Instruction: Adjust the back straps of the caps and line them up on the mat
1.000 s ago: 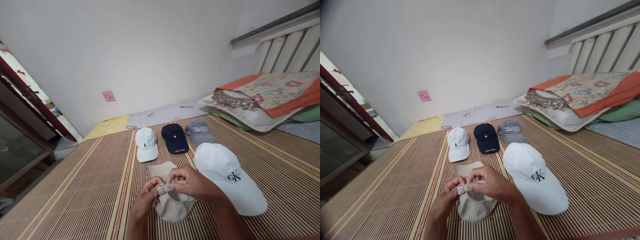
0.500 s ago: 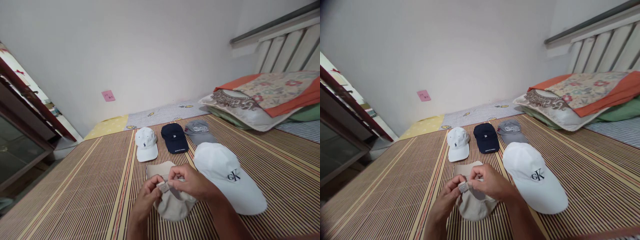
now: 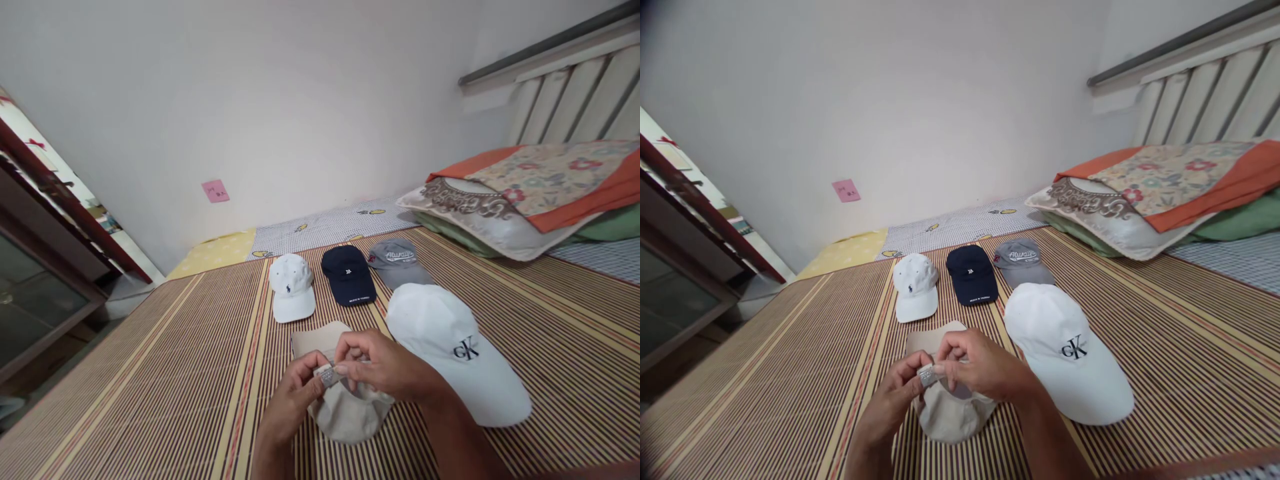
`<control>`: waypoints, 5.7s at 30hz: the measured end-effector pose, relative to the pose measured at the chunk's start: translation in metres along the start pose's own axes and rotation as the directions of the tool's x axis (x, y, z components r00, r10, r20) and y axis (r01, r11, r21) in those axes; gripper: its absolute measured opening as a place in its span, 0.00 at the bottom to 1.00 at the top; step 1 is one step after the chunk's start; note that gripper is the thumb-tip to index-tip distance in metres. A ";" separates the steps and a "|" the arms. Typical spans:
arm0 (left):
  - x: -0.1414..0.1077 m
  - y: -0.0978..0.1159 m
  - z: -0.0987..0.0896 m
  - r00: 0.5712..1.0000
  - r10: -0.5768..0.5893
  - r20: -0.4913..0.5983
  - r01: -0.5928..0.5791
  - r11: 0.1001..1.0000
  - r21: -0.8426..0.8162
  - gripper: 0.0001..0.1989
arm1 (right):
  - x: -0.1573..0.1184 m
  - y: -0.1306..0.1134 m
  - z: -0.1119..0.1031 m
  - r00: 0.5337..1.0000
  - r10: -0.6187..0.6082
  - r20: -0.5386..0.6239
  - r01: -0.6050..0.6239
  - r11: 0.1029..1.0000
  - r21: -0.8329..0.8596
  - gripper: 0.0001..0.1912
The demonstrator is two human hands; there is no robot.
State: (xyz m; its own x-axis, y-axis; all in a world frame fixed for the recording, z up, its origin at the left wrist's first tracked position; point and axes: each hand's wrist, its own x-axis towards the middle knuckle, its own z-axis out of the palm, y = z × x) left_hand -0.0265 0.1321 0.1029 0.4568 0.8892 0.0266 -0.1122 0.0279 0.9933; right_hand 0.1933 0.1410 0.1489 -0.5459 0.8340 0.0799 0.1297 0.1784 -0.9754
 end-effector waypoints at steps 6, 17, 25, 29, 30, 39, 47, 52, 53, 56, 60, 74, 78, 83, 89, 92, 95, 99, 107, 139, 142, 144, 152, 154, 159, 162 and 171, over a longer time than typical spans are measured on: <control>-0.001 -0.001 -0.003 1.000 0.006 -0.017 -0.006 0.999 -0.032 0.19 | -0.005 0.009 -0.016 0.999 -0.032 -0.008 0.031 0.996 -0.089 0.06; -0.001 0.000 0.001 0.998 -0.062 0.008 0.062 0.997 -0.042 0.19 | 0.000 0.005 -0.006 0.995 -0.047 0.090 0.046 0.999 0.007 0.10; 0.001 -0.002 0.001 0.996 -0.083 -0.026 0.081 0.994 -0.076 0.20 | -0.004 0.010 -0.017 0.999 -0.047 0.007 0.047 0.995 -0.090 0.16; 0.001 -0.002 0.001 0.996 -0.085 -0.023 0.083 0.994 -0.072 0.20 | -0.008 0.017 -0.026 0.999 -0.036 0.032 0.038 0.998 -0.056 0.13; 0.001 -0.002 0.001 0.996 -0.083 -0.023 0.081 0.994 -0.069 0.20 | -0.007 0.018 -0.026 0.999 -0.024 0.046 0.026 0.999 -0.037 0.12; 0.002 -0.003 0.003 0.995 -0.097 -0.030 0.096 0.995 -0.040 0.21 | 0.000 0.016 -0.014 0.993 -0.033 0.115 0.024 0.996 0.085 0.09; 0.004 -0.002 0.004 0.990 -0.130 -0.046 0.125 0.988 -0.089 0.22 | 0.003 0.011 -0.007 0.995 -0.018 0.093 0.015 0.999 0.032 0.07; 0.003 -0.004 0.004 0.989 -0.135 -0.066 0.128 0.986 -0.110 0.20 | 0.002 0.012 -0.008 0.995 -0.009 0.097 0.004 0.998 0.059 0.07; 0.003 -0.005 0.004 0.989 -0.136 -0.066 0.128 0.986 -0.111 0.20 | 0.002 0.012 -0.008 0.995 -0.010 0.097 0.004 0.998 0.064 0.08; 0.004 -0.005 0.005 0.988 -0.134 -0.070 0.126 0.985 -0.114 0.22 | 0.003 0.014 -0.006 0.994 -0.016 0.107 0.009 0.998 0.068 0.08; 0.005 -0.003 0.006 0.986 -0.145 -0.085 0.135 0.984 -0.113 0.24 | 0.003 0.015 -0.006 0.995 -0.001 0.095 -0.005 0.998 0.065 0.09; 0.005 0.002 0.005 0.988 -0.129 -0.087 0.115 0.981 -0.153 0.22 | -0.004 0.030 -0.029 0.999 -0.016 0.041 0.017 0.999 -0.042 0.12; 0.005 -0.001 0.002 0.982 -0.154 -0.111 0.141 0.983 -0.119 0.22 | 0.001 0.028 -0.022 0.997 -0.011 0.074 0.009 1.000 0.029 0.10; 0.004 -0.004 0.001 0.982 -0.147 -0.116 0.135 0.986 -0.101 0.23 | 0.001 0.026 -0.018 0.997 -0.013 0.071 0.009 0.999 0.051 0.10; 0.004 -0.002 0.005 0.982 -0.132 -0.138 0.123 0.990 -0.074 0.24 | 0.002 0.023 -0.014 0.998 -0.001 0.066 -0.001 1.000 0.026 0.08; 0.005 -0.001 0.006 0.981 -0.133 -0.143 0.126 0.990 -0.062 0.25 | 0.002 0.021 -0.012 0.998 -0.011 0.062 0.009 1.000 0.026 0.08; 0.006 -0.002 0.007 0.982 -0.126 -0.139 0.121 0.992 -0.044 0.24 | 0.004 0.022 -0.011 0.997 -0.025 0.072 0.023 0.999 0.034 0.08; 0.005 -0.003 0.005 0.986 -0.097 -0.132 0.089 0.994 -0.068 0.22 | 0.005 0.024 -0.012 0.998 -0.022 0.062 0.020 0.999 0.032 0.08; 0.004 -0.002 0.003 0.990 -0.075 -0.121 0.062 0.992 -0.111 0.21 | 0.002 0.027 -0.014 0.998 -0.019 0.058 0.016 0.999 0.046 0.09; -0.004 0.016 -0.004 0.998 -0.058 -0.009 0.059 0.988 0.141 0.19 | 0.002 0.019 -0.010 0.999 -0.019 0.028 0.018 1.000 0.014 0.07; -0.005 0.015 -0.005 0.999 -0.052 -0.006 0.053 0.991 0.124 0.19 | 0.002 0.019 -0.010 0.999 -0.031 0.017 0.031 0.999 0.006 0.06; -0.006 0.015 -0.006 0.999 -0.050 -0.005 0.050 0.993 0.108 0.18 | 0.002 0.018 -0.010 0.999 -0.040 0.008 0.041 0.999 -0.002 0.06; -0.007 0.014 -0.006 0.999 -0.050 0.000 0.049 0.993 0.108 0.19 | 0.002 0.017 -0.011 0.999 -0.046 0.000 0.046 0.999 0.009 0.08; -0.007 0.012 -0.007 0.999 -0.039 -0.017 0.041 0.993 0.113 0.19 | 0.002 0.018 -0.013 0.999 -0.045 -0.007 0.045 0.999 0.007 0.10; -0.005 0.009 -0.009 0.999 -0.011 -0.041 0.016 0.992 0.127 0.19 | 0.000 0.021 -0.021 0.998 -0.062 -0.034 0.059 0.995 -0.077 0.15; -0.005 0.010 -0.009 0.999 -0.013 -0.052 0.020 0.992 0.125 0.19 | -0.001 0.023 -0.024 0.998 -0.050 -0.036 0.046 0.995 -0.093 0.16; -0.007 0.003 -0.014 0.993 0.013 -0.120 -0.009 0.999 0.039 0.18 | 0.001 0.030 -0.026 0.999 -0.002 -0.050 -0.003 0.996 -0.091 0.16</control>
State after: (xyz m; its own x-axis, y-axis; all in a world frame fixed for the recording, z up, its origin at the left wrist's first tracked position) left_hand -0.0425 0.1329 0.1044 0.3457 0.9380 0.0261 -0.0813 0.0022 0.9967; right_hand 0.2186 0.1606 0.1247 -0.5037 0.8590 0.0920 0.2056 0.2227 -0.9530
